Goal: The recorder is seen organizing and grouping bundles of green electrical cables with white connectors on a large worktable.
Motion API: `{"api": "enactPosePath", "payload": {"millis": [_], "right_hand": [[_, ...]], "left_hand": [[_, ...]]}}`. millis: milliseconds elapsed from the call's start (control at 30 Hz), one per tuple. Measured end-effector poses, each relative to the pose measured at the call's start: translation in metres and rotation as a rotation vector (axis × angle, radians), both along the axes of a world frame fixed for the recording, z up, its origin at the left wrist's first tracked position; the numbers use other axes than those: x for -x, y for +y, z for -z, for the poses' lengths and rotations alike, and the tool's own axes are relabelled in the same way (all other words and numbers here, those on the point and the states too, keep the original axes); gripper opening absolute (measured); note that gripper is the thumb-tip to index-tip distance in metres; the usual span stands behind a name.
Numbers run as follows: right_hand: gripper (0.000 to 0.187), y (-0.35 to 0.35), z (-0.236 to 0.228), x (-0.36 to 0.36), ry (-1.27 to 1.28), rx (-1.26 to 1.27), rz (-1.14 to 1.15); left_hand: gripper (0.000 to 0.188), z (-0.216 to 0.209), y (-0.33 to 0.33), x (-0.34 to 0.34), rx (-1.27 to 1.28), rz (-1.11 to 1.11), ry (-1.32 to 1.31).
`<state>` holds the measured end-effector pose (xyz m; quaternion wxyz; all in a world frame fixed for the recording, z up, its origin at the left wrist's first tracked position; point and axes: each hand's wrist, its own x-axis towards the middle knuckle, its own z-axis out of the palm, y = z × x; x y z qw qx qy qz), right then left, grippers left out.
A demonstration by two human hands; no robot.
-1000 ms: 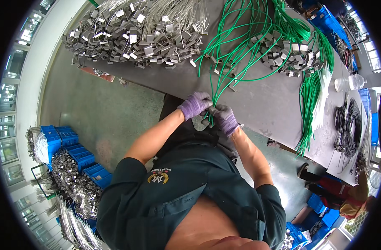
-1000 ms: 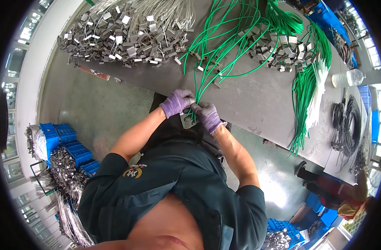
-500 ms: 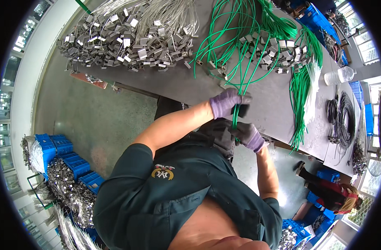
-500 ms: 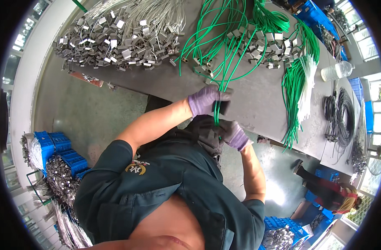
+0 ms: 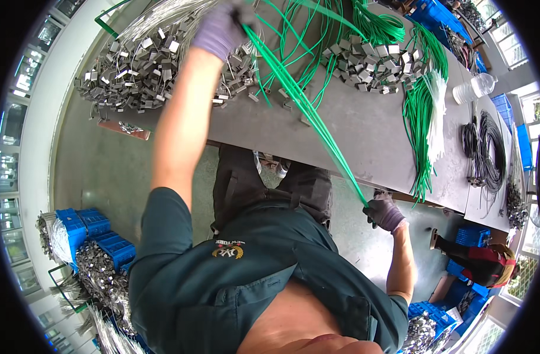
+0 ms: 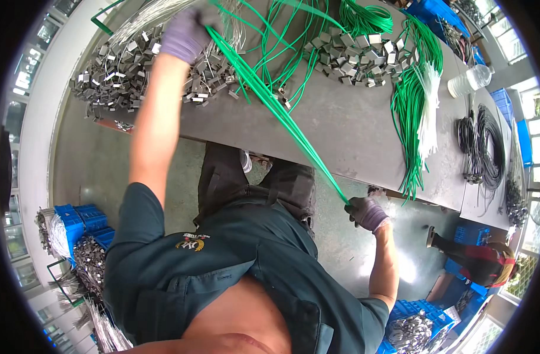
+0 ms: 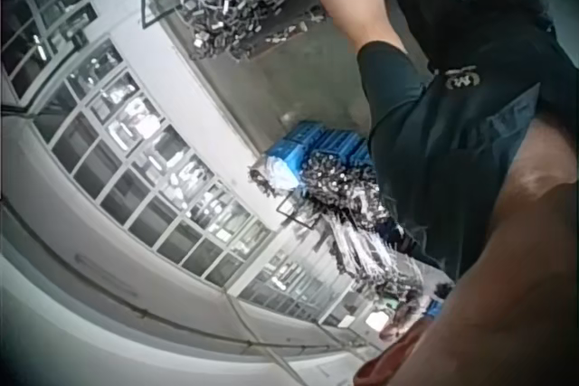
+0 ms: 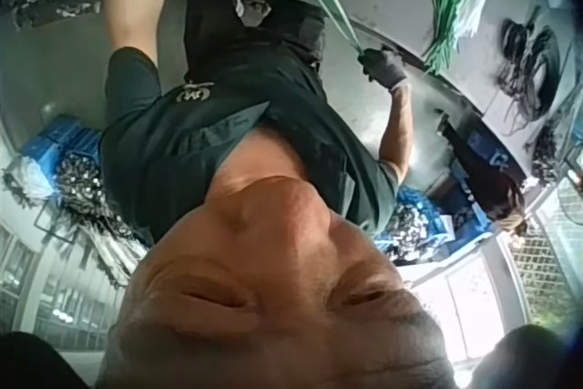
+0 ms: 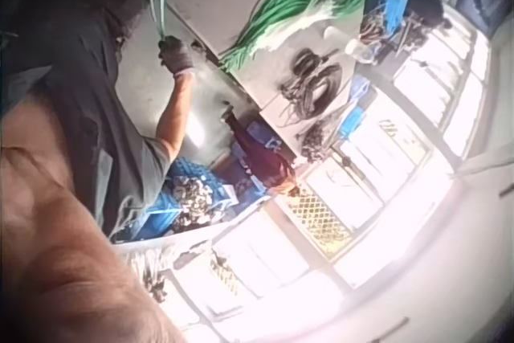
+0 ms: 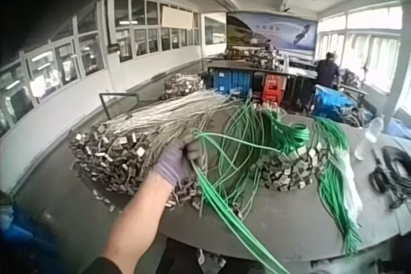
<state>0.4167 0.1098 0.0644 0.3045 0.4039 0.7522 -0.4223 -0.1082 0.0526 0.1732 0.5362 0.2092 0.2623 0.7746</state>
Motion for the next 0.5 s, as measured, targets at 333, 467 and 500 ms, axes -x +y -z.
{"api": "enactPosePath", "payload": {"millis": [333, 467, 500], "right_hand": [[0.015, 0.010, 0.032, 0.018, 0.503, -0.057, 0.174], [0.018, 0.021, 0.041, 0.047, 0.670, -0.081, 0.174], [0.018, 0.020, 0.044, 0.054, 0.668, -0.074, 0.171]], "left_hand": [[0.015, -0.198, -0.048, 0.082, 0.023, -0.663, 0.413], [0.019, -0.210, -0.037, 0.130, 0.180, -0.771, 0.529], [0.019, -0.207, -0.030, 0.142, 0.179, -0.762, 0.531]]}}
